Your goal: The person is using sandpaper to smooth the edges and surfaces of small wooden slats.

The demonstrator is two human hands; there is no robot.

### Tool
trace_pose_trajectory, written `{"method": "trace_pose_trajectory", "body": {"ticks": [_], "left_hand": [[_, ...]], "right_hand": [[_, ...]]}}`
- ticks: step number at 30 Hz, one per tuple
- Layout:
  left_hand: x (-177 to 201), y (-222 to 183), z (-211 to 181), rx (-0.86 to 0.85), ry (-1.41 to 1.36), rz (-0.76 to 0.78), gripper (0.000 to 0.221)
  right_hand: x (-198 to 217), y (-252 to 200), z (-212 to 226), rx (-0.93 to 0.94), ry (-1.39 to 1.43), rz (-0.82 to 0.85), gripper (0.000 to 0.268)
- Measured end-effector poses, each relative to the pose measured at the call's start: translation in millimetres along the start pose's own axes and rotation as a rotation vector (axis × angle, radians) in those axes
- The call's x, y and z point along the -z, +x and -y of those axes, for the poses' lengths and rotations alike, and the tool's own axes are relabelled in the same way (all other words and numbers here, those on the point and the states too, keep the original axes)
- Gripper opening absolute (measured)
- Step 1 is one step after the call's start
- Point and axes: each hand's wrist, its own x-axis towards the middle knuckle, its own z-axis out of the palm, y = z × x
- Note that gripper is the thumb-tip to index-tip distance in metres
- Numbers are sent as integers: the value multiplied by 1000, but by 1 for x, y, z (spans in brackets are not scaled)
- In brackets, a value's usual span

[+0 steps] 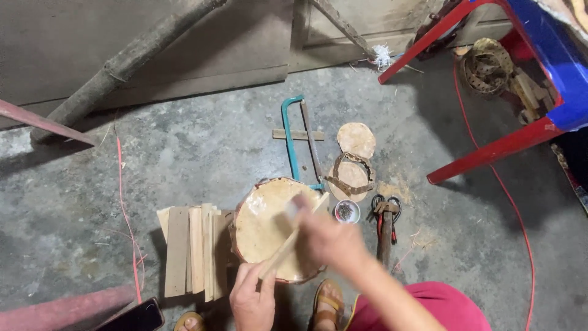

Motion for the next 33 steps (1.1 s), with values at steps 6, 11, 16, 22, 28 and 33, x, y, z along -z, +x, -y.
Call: {"method": "trace_pose_trajectory", "body": {"ticks": [6,11,16,22,28,33], "left_hand": [[14,12,-7,539,-167,227,23],[15,13,-1,758,-368,275,38],[16,10,1,721,-332,212,34],[17,17,-18,750,-159,232,36],[13,7,22,681,-21,135,38],[9,10,1,697,-227,157,37]], "right_hand": [[28,21,-35,-179,148,-191,34],[6,-14,44,321,309,-322,58],[3,9,49,336,4,-64,62],[-13,46,-8,-36,34,-42,9],[-10,-24,88,316,220,30,19],[1,27,21,84,61,30,69]]}}
